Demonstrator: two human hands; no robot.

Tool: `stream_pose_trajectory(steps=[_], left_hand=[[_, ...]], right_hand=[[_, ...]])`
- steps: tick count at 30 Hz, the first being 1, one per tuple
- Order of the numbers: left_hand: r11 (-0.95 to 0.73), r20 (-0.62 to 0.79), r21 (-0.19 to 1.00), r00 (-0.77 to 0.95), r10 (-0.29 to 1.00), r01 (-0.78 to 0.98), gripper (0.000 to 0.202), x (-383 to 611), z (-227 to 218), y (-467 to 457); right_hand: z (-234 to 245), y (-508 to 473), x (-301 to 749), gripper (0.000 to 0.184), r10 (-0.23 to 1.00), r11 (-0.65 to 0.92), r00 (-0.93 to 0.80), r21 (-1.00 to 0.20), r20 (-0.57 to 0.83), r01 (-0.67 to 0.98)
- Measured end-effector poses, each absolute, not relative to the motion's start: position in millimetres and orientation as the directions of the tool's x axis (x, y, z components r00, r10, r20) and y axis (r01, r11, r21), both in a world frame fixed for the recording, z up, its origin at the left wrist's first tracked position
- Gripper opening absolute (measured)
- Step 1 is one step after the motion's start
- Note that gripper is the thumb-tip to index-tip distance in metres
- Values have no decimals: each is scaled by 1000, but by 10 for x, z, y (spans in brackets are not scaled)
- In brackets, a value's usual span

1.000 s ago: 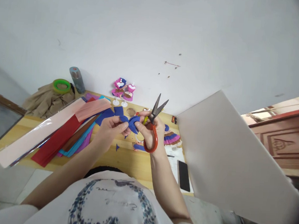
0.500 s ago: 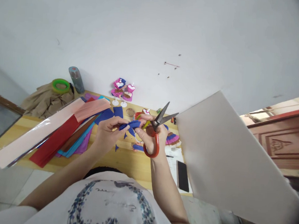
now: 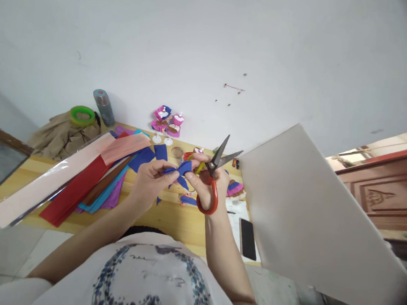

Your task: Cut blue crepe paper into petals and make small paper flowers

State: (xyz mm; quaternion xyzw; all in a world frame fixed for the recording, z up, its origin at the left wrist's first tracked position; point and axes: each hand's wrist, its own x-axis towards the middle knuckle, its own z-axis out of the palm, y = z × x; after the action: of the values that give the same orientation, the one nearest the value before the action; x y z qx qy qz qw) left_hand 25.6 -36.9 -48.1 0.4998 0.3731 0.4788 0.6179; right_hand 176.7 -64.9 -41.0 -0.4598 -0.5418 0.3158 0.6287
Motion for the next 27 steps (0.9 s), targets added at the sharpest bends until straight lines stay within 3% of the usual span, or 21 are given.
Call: stream_pose_trajectory(steps=[6, 11, 19, 27], left_hand=[[110, -37, 967, 305, 952, -228, 13, 270, -441, -369], [-109, 117, 993, 260, 959, -47, 10, 222, -467, -332], [-402, 356, 910, 300, 885, 105, 8, 187, -461, -324], [-331, 289, 939, 305, 907, 97, 13, 184, -474, -345]], right_hand=[[-481, -616, 1805, 50, 952, 270, 163, -962, 260, -42], [-541, -632, 1811, 48, 966, 229, 146, -969, 214, -97], [-507, -653, 1779, 39, 953, 238, 207, -969, 220, -66], [-586, -649, 1814, 33, 935, 267, 245, -964, 258, -4]])
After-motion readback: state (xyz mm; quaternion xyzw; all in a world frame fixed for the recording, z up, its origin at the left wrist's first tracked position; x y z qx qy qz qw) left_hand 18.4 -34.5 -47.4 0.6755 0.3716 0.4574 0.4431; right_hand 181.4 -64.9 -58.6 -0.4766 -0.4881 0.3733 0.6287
